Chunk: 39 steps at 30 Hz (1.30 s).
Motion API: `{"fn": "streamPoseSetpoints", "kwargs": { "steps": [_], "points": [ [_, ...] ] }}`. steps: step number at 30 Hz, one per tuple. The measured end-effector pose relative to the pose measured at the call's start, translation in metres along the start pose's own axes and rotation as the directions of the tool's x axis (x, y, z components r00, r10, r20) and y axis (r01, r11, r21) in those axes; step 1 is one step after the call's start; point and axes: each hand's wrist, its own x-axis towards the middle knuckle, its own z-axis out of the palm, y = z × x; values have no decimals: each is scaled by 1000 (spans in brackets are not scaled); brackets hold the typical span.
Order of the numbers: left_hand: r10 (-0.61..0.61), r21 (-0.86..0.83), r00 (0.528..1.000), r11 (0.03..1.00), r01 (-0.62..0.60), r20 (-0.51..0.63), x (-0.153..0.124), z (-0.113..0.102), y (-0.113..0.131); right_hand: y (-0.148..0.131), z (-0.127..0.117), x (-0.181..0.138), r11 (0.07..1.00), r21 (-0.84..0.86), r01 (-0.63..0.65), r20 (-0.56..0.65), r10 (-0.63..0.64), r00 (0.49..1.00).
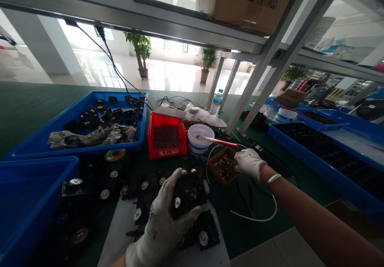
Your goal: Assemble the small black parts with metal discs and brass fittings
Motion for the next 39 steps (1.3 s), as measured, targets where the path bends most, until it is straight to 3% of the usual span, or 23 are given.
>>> {"fn": "streamPoseSetpoints", "kwargs": {
  "steps": [7, 12, 17, 19, 21, 23, 24, 25, 26, 29, 39],
  "points": [
    [-21, -70, 1000, 997, 20, -8, 1, 4, -4, -7, 6, 5, 1000, 25, 16, -28, -15, 999],
    [-92, -119, 996, 989, 91, -3, 2, 6, -5, -3, -6, -8, 1000, 26, -8, -45, 10, 999],
    [-95, -96, 995, 991, 94, -6, 4, 7, -6, -6, -19, -48, 987, 152, 59, -286, -13, 958],
    [-64, -75, 998, 995, 63, -7, 3, 9, -8, -20, -16, -64, 963, 215, 161, -434, -54, 899],
    [-42, -65, 999, 997, 41, -5, 2, 11, -10, -41, -9, -76, 906, 238, 349, -612, -139, 778],
    [-31, -69, 1000, 997, 31, 2, 2, 13, -12, -64, -2, -83, 786, 163, 596, -823, -224, 521],
    [-29, -77, 1000, 997, 29, 5, 1, 14, -12, -74, 0, -85, 763, 99, 639, -879, -234, 416],
    [-25, -87, 1000, 996, 26, 8, 1, 15, -12, -84, 2, -86, 759, 33, 650, -911, -245, 332],
    [-21, -97, 1000, 995, 22, 8, 0, 16, -12, -91, 3, -87, 778, -23, 628, -922, -259, 287],
    [-16, -118, 1000, 993, 16, 5, 0, 17, -12, -104, 4, -87, 821, -133, 555, -914, -318, 251],
    [-47, -125, 998, 991, 53, 50, 1, 17, -6, -106, 0, -86, 817, -264, 513, -858, -442, 262]
  ]
}}
